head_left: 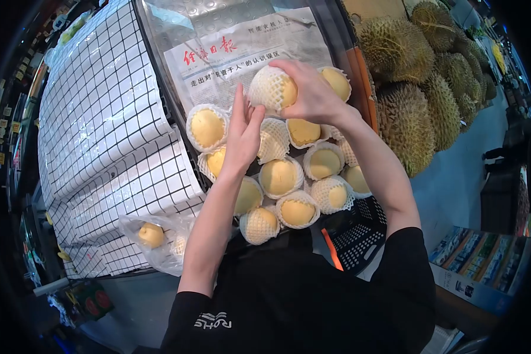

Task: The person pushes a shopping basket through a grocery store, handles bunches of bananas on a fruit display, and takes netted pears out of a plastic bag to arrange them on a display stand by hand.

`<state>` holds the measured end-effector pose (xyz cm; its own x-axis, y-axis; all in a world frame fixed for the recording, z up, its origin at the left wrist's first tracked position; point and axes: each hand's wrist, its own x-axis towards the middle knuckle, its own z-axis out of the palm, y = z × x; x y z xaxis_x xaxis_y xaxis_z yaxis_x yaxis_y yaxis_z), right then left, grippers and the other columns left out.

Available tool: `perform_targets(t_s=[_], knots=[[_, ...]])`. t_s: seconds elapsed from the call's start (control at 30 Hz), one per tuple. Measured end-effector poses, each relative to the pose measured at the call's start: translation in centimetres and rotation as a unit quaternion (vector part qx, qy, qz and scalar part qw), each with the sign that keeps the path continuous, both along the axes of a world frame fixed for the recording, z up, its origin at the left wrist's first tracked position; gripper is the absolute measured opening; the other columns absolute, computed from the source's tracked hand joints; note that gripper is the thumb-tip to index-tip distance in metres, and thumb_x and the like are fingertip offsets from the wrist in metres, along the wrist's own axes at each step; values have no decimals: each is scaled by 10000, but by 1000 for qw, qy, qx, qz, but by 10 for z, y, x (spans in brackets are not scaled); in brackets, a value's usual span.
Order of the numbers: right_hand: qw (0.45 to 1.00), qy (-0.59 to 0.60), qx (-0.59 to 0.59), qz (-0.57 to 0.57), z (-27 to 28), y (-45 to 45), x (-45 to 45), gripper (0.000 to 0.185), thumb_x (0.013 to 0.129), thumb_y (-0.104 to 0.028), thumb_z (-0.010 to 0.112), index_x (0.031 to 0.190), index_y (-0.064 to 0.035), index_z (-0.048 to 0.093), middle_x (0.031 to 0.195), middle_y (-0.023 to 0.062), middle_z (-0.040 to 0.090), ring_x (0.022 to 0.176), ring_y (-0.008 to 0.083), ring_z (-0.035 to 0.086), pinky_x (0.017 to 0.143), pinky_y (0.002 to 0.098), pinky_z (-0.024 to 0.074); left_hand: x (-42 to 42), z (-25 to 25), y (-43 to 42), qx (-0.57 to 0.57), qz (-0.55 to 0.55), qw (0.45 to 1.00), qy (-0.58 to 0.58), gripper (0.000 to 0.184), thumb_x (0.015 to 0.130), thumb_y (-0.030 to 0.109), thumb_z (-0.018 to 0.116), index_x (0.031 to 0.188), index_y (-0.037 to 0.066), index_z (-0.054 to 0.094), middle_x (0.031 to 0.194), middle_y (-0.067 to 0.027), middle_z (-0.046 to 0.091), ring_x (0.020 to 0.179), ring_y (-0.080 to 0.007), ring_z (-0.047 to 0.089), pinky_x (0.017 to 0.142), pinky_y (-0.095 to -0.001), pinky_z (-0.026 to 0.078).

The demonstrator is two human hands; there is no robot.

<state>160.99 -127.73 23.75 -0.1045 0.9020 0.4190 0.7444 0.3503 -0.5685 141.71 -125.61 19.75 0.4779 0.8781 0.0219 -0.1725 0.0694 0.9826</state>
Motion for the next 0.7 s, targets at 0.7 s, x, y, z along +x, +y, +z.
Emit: perform_targets(t_s=[0.7], knots=[[972,-228,26,56,-34,22,46,901,540,-199,886,1351,-132,500,1279,150,532,1163,364,517,1018,475,405,35,-37,33,210,-18,952,224,555,922,194,564,1403,-40,415,1135,-293,643,1058,-400,647,907,-425,505]])
